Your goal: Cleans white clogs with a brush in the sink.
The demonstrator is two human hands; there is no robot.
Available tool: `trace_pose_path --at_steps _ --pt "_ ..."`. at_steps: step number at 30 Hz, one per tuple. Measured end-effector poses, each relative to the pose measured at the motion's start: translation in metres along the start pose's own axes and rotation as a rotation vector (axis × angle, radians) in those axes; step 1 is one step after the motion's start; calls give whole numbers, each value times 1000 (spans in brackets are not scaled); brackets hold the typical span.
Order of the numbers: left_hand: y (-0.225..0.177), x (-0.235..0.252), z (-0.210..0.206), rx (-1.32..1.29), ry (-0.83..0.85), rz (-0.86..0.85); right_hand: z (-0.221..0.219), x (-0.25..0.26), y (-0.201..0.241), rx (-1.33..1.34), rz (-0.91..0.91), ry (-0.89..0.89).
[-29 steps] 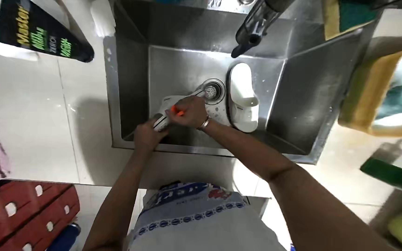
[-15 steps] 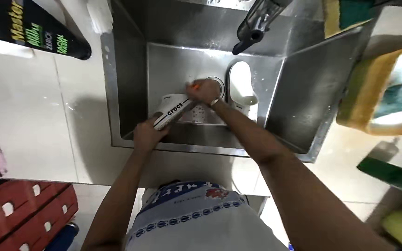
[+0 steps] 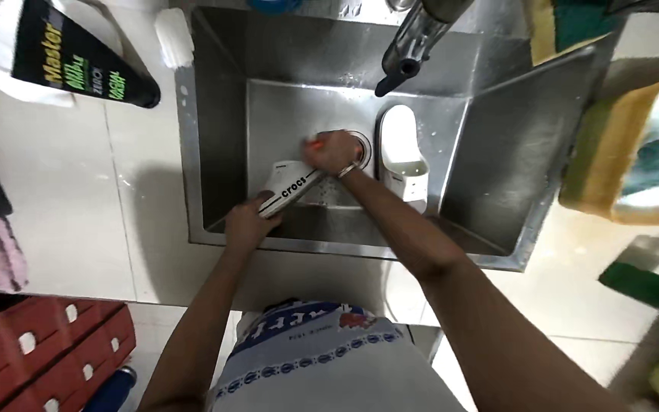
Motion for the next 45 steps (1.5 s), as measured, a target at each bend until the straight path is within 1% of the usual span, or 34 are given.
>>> trace_pose_path --at_steps 2,3,4,5,7,8,9,10,12,13,14,15,17,18,19,20,21,22,23,24,27,28,29,30,32,33,34,35,38,40,41,42,43,45 --pt "6 -7 -3 -32 -15 17 -20 -65 86 96 521 -175" --pt "9 -9 -2 -36 -27 -11 -27 -85 104 127 683 -224" --pt "6 -10 0 -9 -12 -38 -28 -89 99 113 722 -241" --pt "1 -10 1 7 -9 -54 -22 -78 74 68 611 -207" --pt "-5 -8 -3 31 -27 -110 -7 -29 -6 -36 117 32" --pt "-4 -7 -5 40 -29 -134 -2 -14 -32 -59 -38 83" --pt "-5 -7 -6 42 -34 -160 -1 -14 -34 -59 -88 76" --pt "-6 -4 -3 37 -35 -169 0 -21 -10 -51 -17 17" --pt "-8 -7 2 4 -60 -160 -10 -59 68 12 416 -212" --pt "-7 -16 1 -23 -73 -149 -22 -81 91 44 570 -238" --pt "-7 -17 2 -14 -87 -161 -26 -84 97 50 620 -215" --pt "-10 -13 3 27 -89 -203 -23 -69 84 25 544 -143" --pt "-12 -11 -2 50 -129 -307 -12 -32 26 -48 182 35" --pt "-12 -11 -3 40 -134 -317 -7 -25 10 -58 87 30" --pt "-11 -8 -1 31 -125 -295 -2 -28 16 -46 97 -48" --pt "-10 -4 2 28 -107 -248 -2 -40 38 -28 212 -170" --pt "-7 -5 1 33 -73 -192 -8 -63 67 12 408 -294" --pt "-4 -10 -3 37 -52 -161 -18 -88 86 59 574 -357" --pt "-4 -11 -1 32 -82 -183 -23 -97 89 74 647 -376" --pt "-5 -9 0 34 -97 -199 -21 -88 72 59 587 -334" --pt "-4 -5 -5 53 -36 -144 -3 -23 -42 -13 -102 -46" --pt "-4 -6 -5 61 -23 -132 1 -19 -55 3 -218 -33" --pt "-5 -2 -1 54 -27 -119 6 -20 -42 24 -205 -88" --pt "-5 1 2 46 -25 -90 6 -30 -8 46 -62 -181" --pt "-2 -8 -2 32 -7 -44 -13 -81 64 89 367 -353" --pt "-2 -8 0 24 -32 -53 -19 -94 82 109 544 -413" --pt "-2 -7 3 20 -55 -77 -20 -94 83 104 601 -426" --pt "-3 -7 2 29 -55 -95 -16 -85 68 74 519 -372" --pt "-3 -5 -3 59 -29 -75 -4 -15 -37 -47 -156 14" --pt "-1 -6 -4 67 -34 -58 2 14 -90 -15 -409 20" --pt "1 -4 -4 65 -35 -43 4 16 -91 17 -444 -6" --pt "3 -2 -3 59 -33 -20 4 12 -71 43 -403 -19" --pt "4 0 -1 44 -31 -1 2 -1 -36 60 -278 -24" --pt "3 -1 -1 15 -31 11 -10 -40 33 73 81 -83"
Point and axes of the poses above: each hand's wrist, its own x-axis towards the middle knuckle, its own z-axis out of the back of the hand, y = z × x, the point moved 8 cm from there along x, towards the middle knuckle, and after that the axes turned 5 degrees about x, right-handed, at the moved point
